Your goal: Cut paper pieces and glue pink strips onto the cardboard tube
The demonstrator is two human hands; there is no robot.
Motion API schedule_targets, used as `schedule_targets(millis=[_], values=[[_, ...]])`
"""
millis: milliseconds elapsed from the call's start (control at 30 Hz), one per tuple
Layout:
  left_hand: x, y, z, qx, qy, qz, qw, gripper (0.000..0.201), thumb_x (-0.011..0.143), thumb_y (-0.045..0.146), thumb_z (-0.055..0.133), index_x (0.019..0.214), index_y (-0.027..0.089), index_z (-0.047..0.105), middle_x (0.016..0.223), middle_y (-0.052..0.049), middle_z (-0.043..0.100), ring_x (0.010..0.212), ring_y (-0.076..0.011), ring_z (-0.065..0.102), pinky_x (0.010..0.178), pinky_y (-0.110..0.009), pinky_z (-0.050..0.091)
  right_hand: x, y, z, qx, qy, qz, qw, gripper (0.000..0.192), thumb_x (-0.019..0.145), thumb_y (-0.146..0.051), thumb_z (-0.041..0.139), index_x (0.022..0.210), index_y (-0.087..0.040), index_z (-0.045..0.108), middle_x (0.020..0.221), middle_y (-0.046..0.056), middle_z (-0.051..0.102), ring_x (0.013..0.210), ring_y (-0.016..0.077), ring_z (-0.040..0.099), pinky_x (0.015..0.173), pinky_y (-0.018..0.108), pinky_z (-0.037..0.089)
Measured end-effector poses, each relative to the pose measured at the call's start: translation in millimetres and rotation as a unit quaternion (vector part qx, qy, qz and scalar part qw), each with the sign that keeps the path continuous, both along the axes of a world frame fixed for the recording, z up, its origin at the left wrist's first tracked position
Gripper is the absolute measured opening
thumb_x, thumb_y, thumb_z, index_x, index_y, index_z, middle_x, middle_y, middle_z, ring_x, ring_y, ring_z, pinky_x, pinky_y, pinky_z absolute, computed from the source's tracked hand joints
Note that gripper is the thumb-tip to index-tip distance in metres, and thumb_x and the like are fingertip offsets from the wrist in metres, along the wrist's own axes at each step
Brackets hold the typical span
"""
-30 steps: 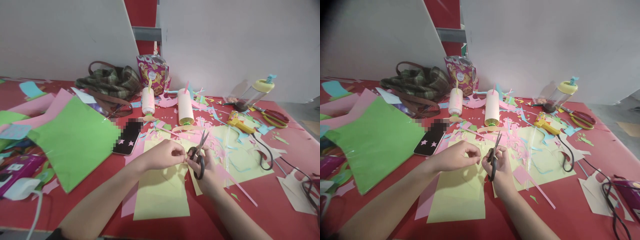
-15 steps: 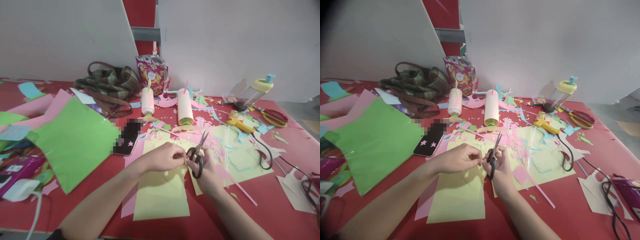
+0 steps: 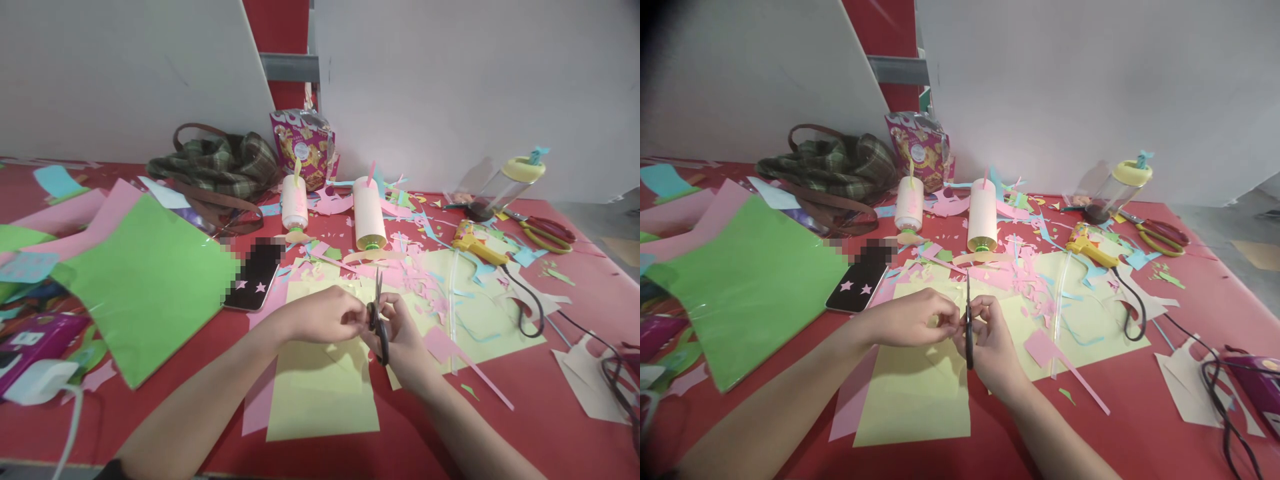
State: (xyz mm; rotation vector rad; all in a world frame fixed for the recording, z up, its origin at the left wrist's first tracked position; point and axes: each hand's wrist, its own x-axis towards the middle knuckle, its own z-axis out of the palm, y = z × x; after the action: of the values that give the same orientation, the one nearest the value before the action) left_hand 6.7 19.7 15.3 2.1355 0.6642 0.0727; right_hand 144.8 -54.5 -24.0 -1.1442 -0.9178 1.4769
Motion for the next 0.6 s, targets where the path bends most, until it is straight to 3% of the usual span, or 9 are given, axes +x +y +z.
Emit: schedule_targets(millis=[133,300,433,600], values=[[0,0,-0.3,-0.007,-0.003,0.005,1.000,0.015,0.065,0.012,0.045,0.068,0.015,0.059,0.063,0.000,0.058,0.055,-0.0092,0.048,0.051,-0.020,0.034,1,0,-0.6,0.003,-0.002,-0.007,1.000,0.037,0.060,-0.013,0.062,0.081,-0.025,0.034,0.071,-0.006,0.040,0.054,0.0052,0.041,0.045,0.016,0.030],[3,-2,1.0,-0.009,-0.041,0.054,0.998,0.013,0.067,0.014,0.044,0.063,0.014,0.057,0.061,0.000,0.057,0.057,-0.0092,0.049,0.055,-0.021,0.036,3,2,-3.3,0.014,0.018,-0.046,0.999,0.033,0.063,-0.017,0.061,0.083,-0.025,0.036,0.072,-0.005,0.045,0.060,0.0084,0.045,0.051,0.020,0.035],[8,-3,1.6,-0.028,-0.101,0.149,0.983,0.014,0.072,0.019,0.042,0.067,0.015,0.055,0.067,0.000,0.058,0.064,-0.0101,0.051,0.061,-0.022,0.039,4,3,-4.6,0.013,0.029,-0.087,0.996,0.032,0.064,-0.019,0.062,0.083,-0.026,0.037,0.073,-0.005,0.048,0.061,0.0092,0.046,0.056,0.021,0.036],[10,-4,-0.8,-0.049,-0.194,0.266,0.943,0.014,0.076,0.022,0.042,0.068,0.015,0.051,0.070,0.000,0.054,0.064,-0.0088,0.050,0.062,-0.022,0.041,3,-1,-5.5,0.020,0.034,-0.035,0.999,0.024,0.070,-0.026,0.057,0.086,-0.027,0.038,0.073,-0.003,0.047,0.063,0.0117,0.046,0.058,0.024,0.037]])
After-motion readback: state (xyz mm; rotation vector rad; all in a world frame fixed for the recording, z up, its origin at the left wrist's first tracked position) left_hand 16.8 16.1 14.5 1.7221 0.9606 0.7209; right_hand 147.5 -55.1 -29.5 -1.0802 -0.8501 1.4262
